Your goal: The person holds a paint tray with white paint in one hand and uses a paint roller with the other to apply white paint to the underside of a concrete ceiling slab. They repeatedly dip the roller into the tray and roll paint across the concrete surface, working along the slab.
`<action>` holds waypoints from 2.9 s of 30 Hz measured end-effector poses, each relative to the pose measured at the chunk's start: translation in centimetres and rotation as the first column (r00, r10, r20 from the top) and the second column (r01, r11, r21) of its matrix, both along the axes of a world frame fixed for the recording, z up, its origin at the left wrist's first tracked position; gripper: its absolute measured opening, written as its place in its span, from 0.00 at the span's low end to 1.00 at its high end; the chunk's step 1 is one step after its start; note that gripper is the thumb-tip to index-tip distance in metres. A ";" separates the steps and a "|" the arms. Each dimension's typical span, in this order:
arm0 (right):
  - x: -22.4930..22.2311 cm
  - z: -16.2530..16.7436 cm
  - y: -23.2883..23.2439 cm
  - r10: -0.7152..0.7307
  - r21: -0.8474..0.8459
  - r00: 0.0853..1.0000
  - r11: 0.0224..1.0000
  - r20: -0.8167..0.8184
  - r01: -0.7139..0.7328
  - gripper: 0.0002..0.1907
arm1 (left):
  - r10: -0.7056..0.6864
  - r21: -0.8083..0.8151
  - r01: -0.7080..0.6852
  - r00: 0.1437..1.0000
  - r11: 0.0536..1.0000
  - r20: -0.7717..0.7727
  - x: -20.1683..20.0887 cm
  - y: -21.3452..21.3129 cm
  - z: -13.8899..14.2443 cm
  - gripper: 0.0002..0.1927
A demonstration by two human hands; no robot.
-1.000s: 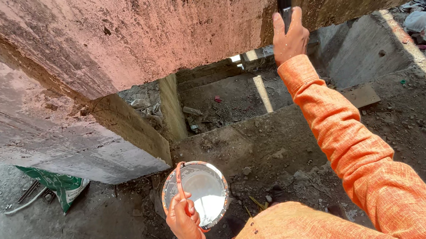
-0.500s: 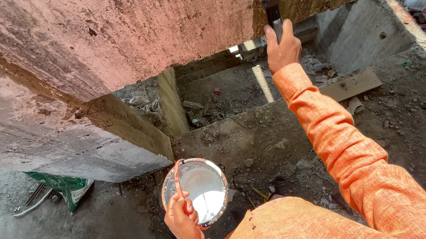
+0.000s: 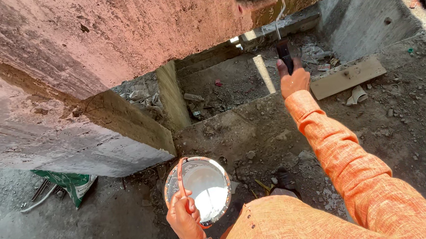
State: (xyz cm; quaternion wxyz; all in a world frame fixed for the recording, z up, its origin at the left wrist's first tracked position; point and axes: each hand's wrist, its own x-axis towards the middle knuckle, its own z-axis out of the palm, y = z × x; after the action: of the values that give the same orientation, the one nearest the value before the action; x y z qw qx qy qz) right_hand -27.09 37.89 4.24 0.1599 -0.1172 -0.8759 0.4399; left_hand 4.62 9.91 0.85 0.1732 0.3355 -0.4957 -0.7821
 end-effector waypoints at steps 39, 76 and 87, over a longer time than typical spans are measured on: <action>-1.7 -1.4 4.5 -0.014 0.005 0.974 1.000 0.227 0.014 0.31 | 0.000 0.002 0.000 0.999 1.000 0.043 -2.7 4.4 0.4 0.11; -1.5 -6.8 0.1 0.291 -0.369 0.955 0.895 0.059 -0.250 0.26 | 0.158 0.010 -0.157 0.987 0.987 -0.028 -2.3 12.7 4.0 0.11; -3.6 -1.9 4.1 0.224 -0.629 0.966 0.734 -0.133 -0.257 0.17 | 0.036 -0.010 -0.037 0.999 0.999 -0.041 -4.4 10.0 3.3 0.11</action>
State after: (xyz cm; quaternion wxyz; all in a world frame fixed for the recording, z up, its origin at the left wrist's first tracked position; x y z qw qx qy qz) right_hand -30.67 41.97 2.32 0.0733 -0.0400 -0.6763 0.7319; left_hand 0.22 19.93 4.13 0.1993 0.3276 -0.4903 -0.7827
